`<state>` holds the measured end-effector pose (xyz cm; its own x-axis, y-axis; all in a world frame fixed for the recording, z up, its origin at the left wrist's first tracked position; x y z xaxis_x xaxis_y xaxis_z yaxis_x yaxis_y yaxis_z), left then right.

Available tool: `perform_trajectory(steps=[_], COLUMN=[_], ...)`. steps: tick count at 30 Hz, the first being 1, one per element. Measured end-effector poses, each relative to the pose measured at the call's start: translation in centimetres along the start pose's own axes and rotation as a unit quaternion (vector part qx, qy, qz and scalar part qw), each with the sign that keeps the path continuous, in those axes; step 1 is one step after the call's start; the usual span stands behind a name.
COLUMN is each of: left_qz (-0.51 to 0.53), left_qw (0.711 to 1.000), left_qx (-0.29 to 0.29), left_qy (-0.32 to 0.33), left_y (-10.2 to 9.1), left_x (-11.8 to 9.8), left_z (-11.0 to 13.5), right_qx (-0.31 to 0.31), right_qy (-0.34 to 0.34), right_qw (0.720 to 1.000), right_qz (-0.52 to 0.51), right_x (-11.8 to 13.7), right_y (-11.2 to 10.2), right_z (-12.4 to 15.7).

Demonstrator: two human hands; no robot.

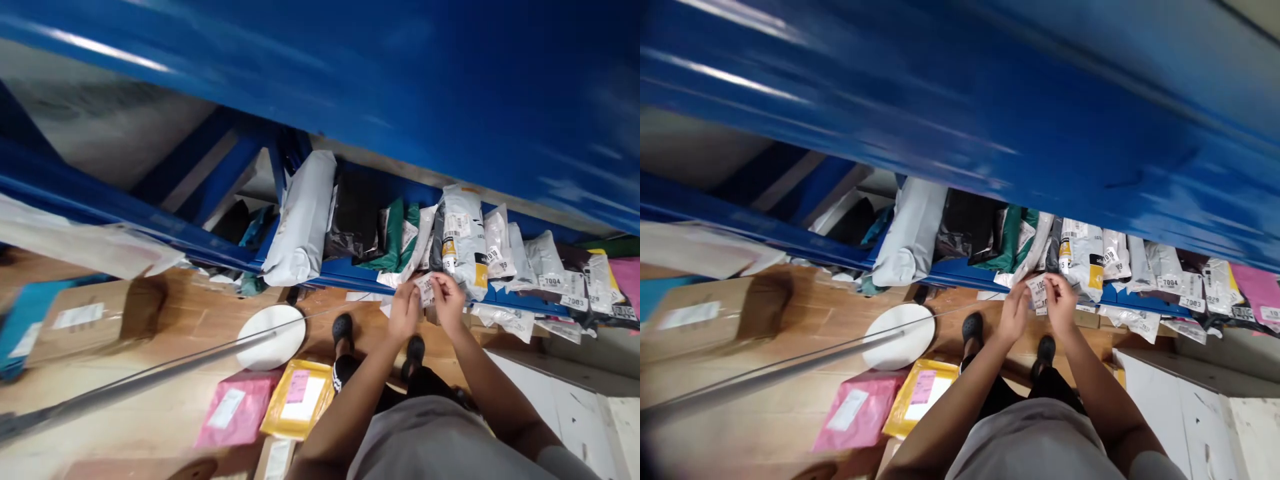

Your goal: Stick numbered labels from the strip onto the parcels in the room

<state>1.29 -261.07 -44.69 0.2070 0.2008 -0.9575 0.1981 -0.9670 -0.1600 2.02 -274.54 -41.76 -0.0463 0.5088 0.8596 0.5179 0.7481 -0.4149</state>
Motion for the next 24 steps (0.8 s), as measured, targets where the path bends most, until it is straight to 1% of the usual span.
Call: perform_trajectory(steps=[1,3,4,6,8,10,12,14,17,19,21,24], left_qz=[0.023,0.060,0.072,0.071,0.049,0.014,-0.018,-0.036,-0.048,-0.050,-0.047,-0.039], left_qw=[0.999,0.993,0.990,0.989,0.991,0.992,0.991,0.990,0.992,0.994,0.996,0.996], left_qx=[-0.024,-0.060,-0.073,-0.082,-0.088,-0.098,-0.115,-0.122,-0.108,-0.091,-0.078,-0.078], left_qy=[-0.030,-0.080,-0.094,-0.099,-0.093,-0.081,-0.068,-0.055,-0.039,-0.030,-0.024,-0.018], left_y=[0.0,0.3,0.6,1.4,1.9,2.2,2.3,2.5,3.0,3.2,3.2,3.0], left_x=[0.2,0.6,0.7,0.8,0.9,1.0,1.0,0.9,0.9,0.9,0.9,0.9], left_z=[0.1,0.2,0.1,-0.2,-0.5,-0.6,-0.4,0.0,0.3,0.3,0.1,-0.5], right_qx=[-0.015,-0.020,-0.009,0.038,0.085,0.112,0.116,0.123,0.132,0.139,0.143,0.138], right_qy=[-0.012,-0.061,-0.098,-0.175,-0.222,-0.223,-0.201,-0.183,-0.171,-0.164,-0.169,-0.226], right_qw=[1.000,0.997,0.993,0.978,0.958,0.944,0.941,0.941,0.941,0.936,0.926,0.911], right_qz=[0.012,0.042,0.060,0.105,0.162,0.214,0.247,0.257,0.262,0.278,0.307,0.315], right_x=[-0.1,0.5,1.0,2.0,2.2,1.5,0.5,-0.3,-0.7,-0.8,-0.4,1.4], right_y=[-0.4,-0.8,-0.8,-0.4,0.1,0.1,-0.3,-0.5,-0.5,-0.4,-0.2,0.3], right_z=[0.0,0.1,0.2,0.4,0.3,-0.1,-0.7,-1.0,-0.9,-0.8,-0.9,-1.1])
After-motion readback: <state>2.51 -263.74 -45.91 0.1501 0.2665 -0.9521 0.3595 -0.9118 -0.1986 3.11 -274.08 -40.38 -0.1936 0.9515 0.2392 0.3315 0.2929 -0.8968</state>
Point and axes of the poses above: each hand's wrist, its own z-axis away from the middle knuckle, its own y-axis out of the palm, x = y × z, the point moved 9 cm from there along -z, towards the middle knuckle, and after that the axes turned 14 degrees about -x, right-handed, at the moved point
